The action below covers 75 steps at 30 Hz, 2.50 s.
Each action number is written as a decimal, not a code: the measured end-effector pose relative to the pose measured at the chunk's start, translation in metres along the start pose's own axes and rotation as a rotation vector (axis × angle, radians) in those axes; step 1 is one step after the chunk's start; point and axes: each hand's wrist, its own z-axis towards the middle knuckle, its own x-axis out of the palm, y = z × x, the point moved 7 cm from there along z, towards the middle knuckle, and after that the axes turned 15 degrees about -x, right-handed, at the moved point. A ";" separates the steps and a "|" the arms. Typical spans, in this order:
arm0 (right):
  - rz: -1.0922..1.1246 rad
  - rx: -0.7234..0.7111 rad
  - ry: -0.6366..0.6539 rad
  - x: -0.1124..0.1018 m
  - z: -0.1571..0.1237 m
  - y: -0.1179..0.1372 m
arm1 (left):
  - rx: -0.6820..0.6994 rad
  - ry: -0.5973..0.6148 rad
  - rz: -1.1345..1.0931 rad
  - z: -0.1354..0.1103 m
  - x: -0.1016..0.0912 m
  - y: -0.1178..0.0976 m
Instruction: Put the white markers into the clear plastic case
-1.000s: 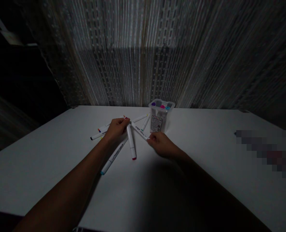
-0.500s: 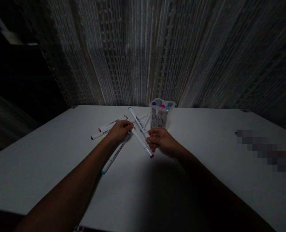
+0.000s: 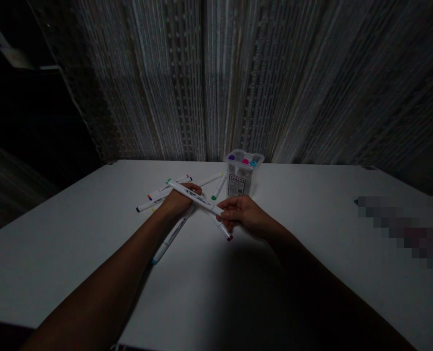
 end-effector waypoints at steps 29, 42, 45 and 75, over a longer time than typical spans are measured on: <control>0.033 -0.077 0.029 -0.002 0.002 0.000 | 0.184 0.009 0.451 -0.006 0.015 0.000; -0.251 -0.030 -0.159 -0.005 0.002 -0.004 | 0.017 0.410 -0.589 -0.022 0.018 -0.026; -0.320 -0.026 -0.048 0.004 0.001 -0.004 | 0.052 0.445 -0.544 -0.028 0.027 -0.030; 0.232 -0.276 -0.353 -0.019 -0.001 0.025 | 0.033 0.578 -0.280 -0.034 0.038 -0.024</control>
